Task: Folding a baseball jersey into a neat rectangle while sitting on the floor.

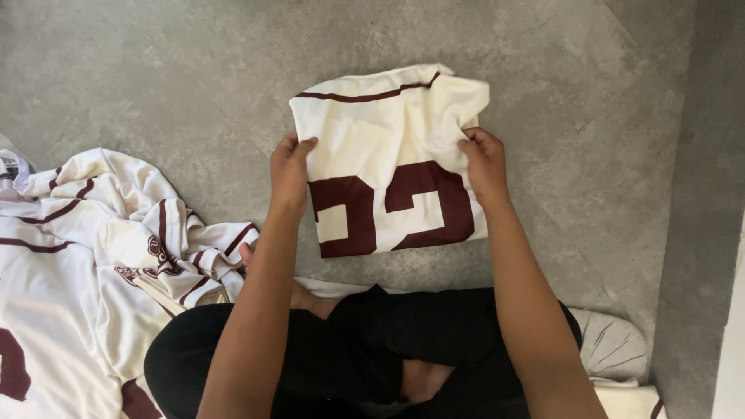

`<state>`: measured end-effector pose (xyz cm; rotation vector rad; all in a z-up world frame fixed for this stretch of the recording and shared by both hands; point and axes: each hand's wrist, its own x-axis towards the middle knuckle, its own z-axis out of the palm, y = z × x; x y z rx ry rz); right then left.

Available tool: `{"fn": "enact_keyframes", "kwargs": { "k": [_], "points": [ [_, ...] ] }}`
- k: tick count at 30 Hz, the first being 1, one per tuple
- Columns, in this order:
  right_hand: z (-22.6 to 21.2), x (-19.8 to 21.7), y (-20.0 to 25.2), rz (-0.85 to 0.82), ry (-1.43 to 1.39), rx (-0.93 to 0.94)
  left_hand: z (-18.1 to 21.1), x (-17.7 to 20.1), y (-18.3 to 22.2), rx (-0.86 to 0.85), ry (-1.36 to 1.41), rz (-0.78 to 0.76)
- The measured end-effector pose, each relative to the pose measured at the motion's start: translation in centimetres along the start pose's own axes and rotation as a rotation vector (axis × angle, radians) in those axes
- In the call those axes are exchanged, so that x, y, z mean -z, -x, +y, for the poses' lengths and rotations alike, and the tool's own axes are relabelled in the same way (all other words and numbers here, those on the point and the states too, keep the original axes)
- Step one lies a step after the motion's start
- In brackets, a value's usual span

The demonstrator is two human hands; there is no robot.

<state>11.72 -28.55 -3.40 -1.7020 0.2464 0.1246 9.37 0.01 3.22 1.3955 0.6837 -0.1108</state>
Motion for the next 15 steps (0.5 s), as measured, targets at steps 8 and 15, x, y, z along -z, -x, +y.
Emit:
{"fn": "enact_keyframes", "kwargs": {
  "k": [8,15],
  "points": [
    [-3.7,0.2,0.6,0.165,0.011,-0.189,-1.4,1.0,-0.7,-0.018,-0.088,-0.011],
    [-2.2,1.0,-0.3,0.014,0.287,-0.047,0.5,0.4,0.1,0.028,-0.200,-0.023]
  ]
}}
